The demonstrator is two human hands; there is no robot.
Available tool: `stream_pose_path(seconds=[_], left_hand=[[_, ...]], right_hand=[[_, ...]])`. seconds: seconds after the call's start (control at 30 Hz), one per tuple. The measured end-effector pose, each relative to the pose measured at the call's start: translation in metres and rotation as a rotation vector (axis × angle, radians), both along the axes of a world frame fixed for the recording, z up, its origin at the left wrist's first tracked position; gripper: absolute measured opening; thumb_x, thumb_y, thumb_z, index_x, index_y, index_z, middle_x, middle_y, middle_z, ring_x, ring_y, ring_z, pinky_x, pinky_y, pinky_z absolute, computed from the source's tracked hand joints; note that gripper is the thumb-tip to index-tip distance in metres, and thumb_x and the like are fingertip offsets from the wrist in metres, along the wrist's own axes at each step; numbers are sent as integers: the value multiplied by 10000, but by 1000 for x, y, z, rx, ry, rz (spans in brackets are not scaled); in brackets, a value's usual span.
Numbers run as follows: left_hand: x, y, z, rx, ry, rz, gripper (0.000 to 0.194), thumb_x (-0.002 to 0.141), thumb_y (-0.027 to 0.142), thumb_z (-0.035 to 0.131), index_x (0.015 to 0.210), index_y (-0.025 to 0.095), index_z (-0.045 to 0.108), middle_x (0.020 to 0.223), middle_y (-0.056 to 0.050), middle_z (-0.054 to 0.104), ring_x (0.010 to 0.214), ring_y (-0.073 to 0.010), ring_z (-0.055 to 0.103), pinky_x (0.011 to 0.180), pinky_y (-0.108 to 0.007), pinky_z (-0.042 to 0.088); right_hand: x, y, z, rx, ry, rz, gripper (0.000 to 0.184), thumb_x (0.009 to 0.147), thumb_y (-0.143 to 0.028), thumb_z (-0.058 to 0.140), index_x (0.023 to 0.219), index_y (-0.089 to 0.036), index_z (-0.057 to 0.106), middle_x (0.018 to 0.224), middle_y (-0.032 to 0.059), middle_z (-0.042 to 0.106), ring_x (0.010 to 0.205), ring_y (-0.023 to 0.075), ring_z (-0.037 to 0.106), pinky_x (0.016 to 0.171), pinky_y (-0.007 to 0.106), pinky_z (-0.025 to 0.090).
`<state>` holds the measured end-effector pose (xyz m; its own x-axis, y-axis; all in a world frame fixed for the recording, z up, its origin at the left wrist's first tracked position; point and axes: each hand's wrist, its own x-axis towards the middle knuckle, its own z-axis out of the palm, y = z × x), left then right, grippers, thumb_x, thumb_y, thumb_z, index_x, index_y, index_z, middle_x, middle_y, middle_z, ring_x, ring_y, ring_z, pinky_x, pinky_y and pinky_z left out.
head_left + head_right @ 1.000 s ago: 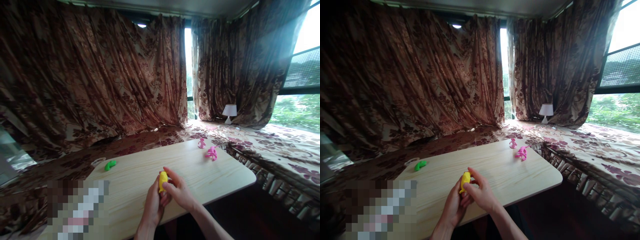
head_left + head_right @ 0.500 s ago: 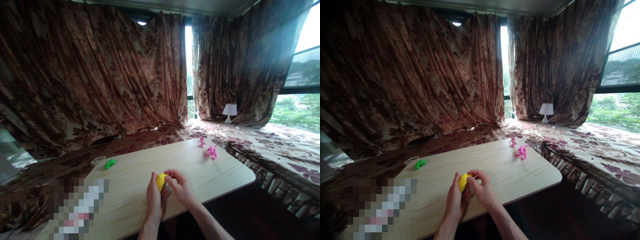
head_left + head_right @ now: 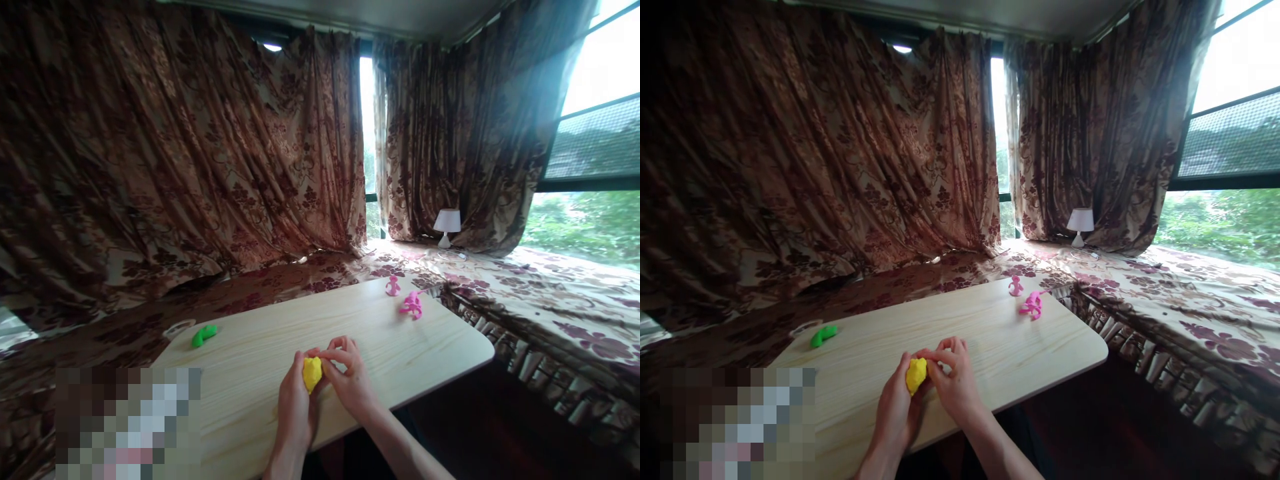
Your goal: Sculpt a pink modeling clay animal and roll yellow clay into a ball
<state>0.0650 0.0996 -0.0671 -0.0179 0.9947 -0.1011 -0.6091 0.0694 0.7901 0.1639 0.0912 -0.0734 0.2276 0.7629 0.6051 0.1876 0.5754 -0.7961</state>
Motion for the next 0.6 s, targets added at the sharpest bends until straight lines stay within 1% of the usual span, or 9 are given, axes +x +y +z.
stream_pose_path(seconds=[0.1,0.17,0.23,0.33,0.4,0.43,0.5,0.6], left_hand=[[-2,-1,0,-2,-7,-36,214,732,326,657,813,129,640,765,-26,675,651,-125,625,571,-214,519],[-3,-2,1,-3,-18,-64,201,732,317,663,786,127,626,713,-13,660,597,-111,609,553,-209,518],[-3,-2,4,5,-52,-89,198,754,323,636,761,127,606,674,-5,639,567,-105,598,544,-210,520],[-2,-2,9,-9,-106,-122,176,792,305,587,763,131,580,684,-20,636,602,-127,620,536,-225,524],[-2,0,12,-28,-103,-135,134,782,260,599,789,128,573,706,-36,647,596,-131,624,521,-229,519],[-2,1,13,-28,-91,-132,121,772,242,611,787,130,566,692,-31,643,561,-119,610,503,-220,508],[-2,4,14,-5,-74,-113,133,763,244,620,730,145,536,591,11,594,446,-77,534,428,-184,448],[-2,8,13,17,-46,-48,274,761,319,619,611,180,436,422,87,428,315,-43,371,316,-157,286]], right_hand=[[-1,-5,5,-5,32,-2,187,788,-179,588,868,-285,719,896,26,543,907,186,510,837,344,424],[0,-8,8,-16,59,10,139,802,-204,581,829,-251,709,883,26,546,865,175,533,793,319,448],[1,-10,11,-22,74,28,151,829,-218,550,777,-220,693,835,21,559,831,163,552,777,298,453],[4,-11,13,-26,83,57,215,878,-219,472,809,-202,675,809,19,586,823,149,574,773,273,455],[5,-10,11,-29,88,63,216,888,-216,453,860,-200,667,829,20,599,828,146,582,767,264,456],[5,-9,10,-30,91,59,211,888,-214,453,880,-200,663,839,21,603,836,146,583,772,264,455],[5,-7,8,-31,96,46,209,889,-213,450,909,-202,658,858,22,606,859,150,580,793,270,447],[5,-8,7,-30,92,36,229,899,-224,427,938,-206,652,870,25,606,859,151,579,798,276,450]])
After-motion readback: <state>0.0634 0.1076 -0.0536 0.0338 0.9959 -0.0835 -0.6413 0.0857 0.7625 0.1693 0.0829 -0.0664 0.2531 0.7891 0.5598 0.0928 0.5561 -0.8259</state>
